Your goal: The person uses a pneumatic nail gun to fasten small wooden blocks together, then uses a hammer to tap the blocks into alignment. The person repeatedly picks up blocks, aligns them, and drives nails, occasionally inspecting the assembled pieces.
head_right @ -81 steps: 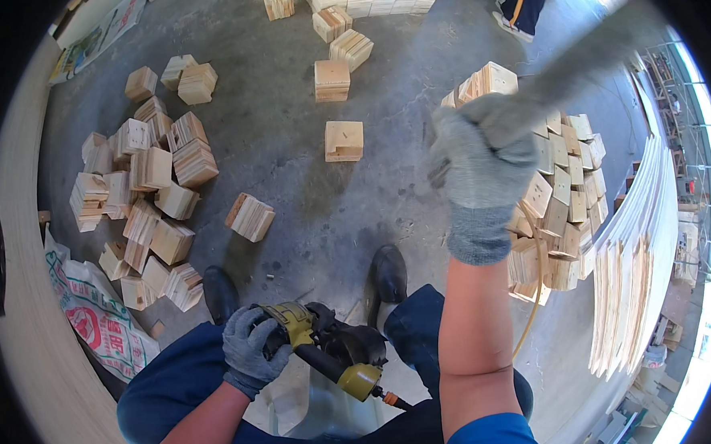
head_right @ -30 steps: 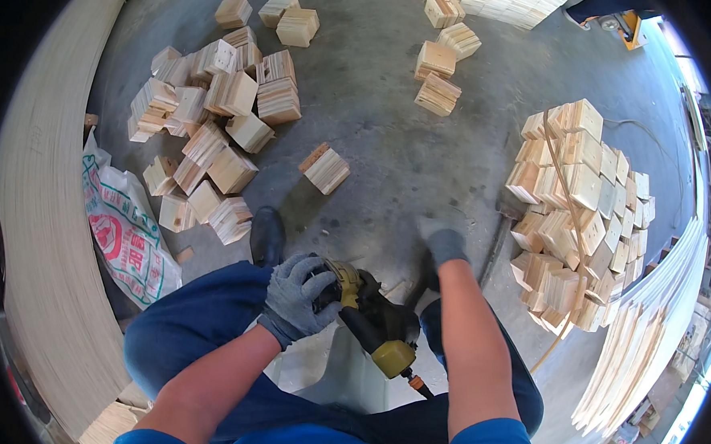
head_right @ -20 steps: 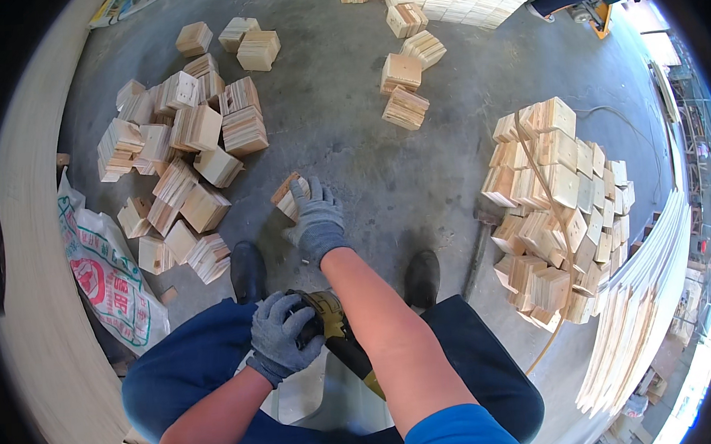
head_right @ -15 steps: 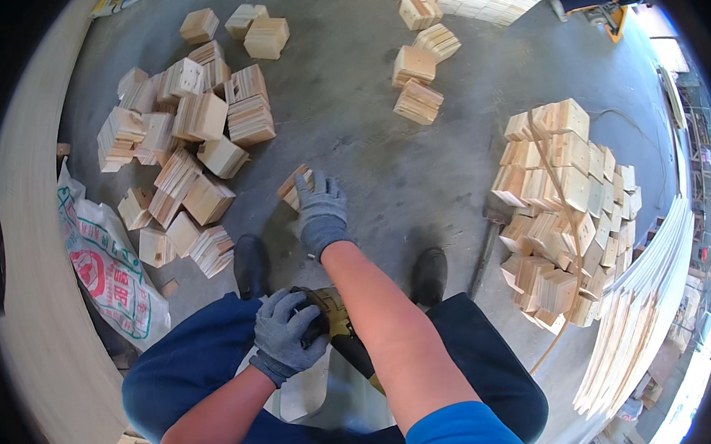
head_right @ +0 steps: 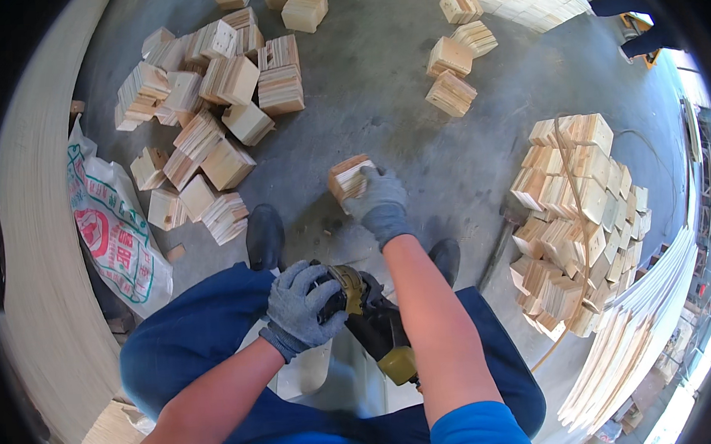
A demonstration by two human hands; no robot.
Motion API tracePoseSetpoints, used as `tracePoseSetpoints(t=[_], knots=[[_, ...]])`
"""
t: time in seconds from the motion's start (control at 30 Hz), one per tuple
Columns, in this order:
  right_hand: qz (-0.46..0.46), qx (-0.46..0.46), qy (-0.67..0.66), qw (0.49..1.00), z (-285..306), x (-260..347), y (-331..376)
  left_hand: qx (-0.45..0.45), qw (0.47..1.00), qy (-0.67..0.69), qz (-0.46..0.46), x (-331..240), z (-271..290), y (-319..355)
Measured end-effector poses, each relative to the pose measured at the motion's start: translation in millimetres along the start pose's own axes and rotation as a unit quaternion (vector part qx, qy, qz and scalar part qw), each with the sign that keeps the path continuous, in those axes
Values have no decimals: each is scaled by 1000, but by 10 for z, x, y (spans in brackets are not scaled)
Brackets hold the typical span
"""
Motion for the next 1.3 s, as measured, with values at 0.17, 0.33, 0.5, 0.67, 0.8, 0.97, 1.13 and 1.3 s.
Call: tracePoseSetpoints(t=[0.17,0.33,0.5,0.67,0.8,0.97,1.13,1.3], knots=[[-73,110,120,984,201,-277,131,7,1000,-5,6,-10,-16,-2],[-105,73,121,984,35,-458,-148,1,1000,2,0,-21,-28,12],[-99,80,74,989,158,-352,-230,5,1000,2,1,-13,-31,-16],[-113,17,15,993,387,-856,7,8,1000,-6,9,-7,-44,9],[-143,63,37,987,201,-1065,429,6,1000,-15,12,1,-51,29],[-176,47,-150,972,-376,-1308,577,6,1000,3,0,-44,-61,-21],[-150,6,-118,982,-330,-1086,320,12,1000,-8,-3,-62,-89,-53],[-88,47,-167,981,-293,-604,20,15,1000,-14,1,-59,-99,-50]])
Point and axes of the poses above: each hand's wrist, its own y-axis away from the middle knuckle, its own z-axis out of the back of the hand, x = y × z, the point moved 7 cm from there along -y, towards the middle knuckle, and after that the axes turned 1 degree about y, right-handed, at the moved point
